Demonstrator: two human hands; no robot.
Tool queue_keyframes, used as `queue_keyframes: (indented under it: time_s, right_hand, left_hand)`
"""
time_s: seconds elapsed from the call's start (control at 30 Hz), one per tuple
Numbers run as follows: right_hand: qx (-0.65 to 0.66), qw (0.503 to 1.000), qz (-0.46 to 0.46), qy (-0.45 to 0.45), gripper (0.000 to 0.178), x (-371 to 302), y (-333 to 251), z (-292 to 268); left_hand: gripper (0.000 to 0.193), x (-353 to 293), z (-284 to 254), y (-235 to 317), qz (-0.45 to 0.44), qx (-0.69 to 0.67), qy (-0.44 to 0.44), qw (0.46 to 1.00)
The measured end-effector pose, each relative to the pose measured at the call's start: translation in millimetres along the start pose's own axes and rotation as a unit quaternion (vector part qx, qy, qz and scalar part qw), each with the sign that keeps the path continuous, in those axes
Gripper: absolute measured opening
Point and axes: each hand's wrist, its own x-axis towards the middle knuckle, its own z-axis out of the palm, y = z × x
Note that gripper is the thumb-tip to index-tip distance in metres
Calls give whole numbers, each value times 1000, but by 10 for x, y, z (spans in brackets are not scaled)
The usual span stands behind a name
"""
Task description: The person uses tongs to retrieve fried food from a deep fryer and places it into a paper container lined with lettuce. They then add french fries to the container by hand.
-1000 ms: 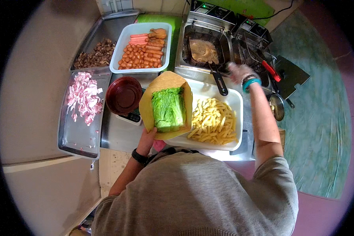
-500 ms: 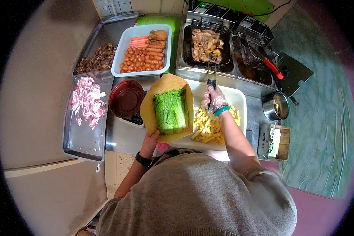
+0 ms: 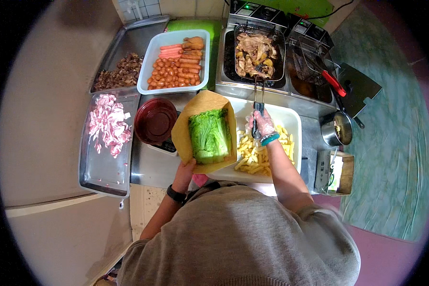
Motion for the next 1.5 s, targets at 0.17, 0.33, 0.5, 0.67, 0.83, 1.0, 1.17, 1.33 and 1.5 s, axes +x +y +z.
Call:
queue_keyframes:
  time_s: [0.17,0.33,0.5,0.67,0.83,1.0,1.17,1.33,1.5]
  right_hand:
    - [-57,997,42,31,27,-46,-222,55]
    - [1,994,99,38,23,-41,-506,182]
    - [-31,998,51,21,26,-185,-709,395]
    - [-36,996,74,27,26,-24,-628,210]
    - [52,986,154,-22,24,80,-606,-25]
    - [27,995,91,-8,27,-117,-631,198]
    - [57,982,178,-10,28,140,-679,-18]
    - [8,993,111,25,27,-97,-664,203]
    - [90,983,154,-51,24,260,-706,12]
  left_hand:
    - [29,29,4,-88,57,-40,13,997]
    - [27,14,7,-12,41,-21,-7,999]
    - [35,48,-26,-37,16,-15,-17,1000]
    - [36,-2,51,85,29,-17,-26,999]
    - [35,29,-11,22,20,-4,-33,999]
    - [28,141,-69,-177,65,-19,2,998]
    - [28,92,-13,-70,80,-33,-12,996]
    - [26,116,-68,-204,77,-22,-1,997]
    - [26,137,-57,-172,82,-18,-17,996]
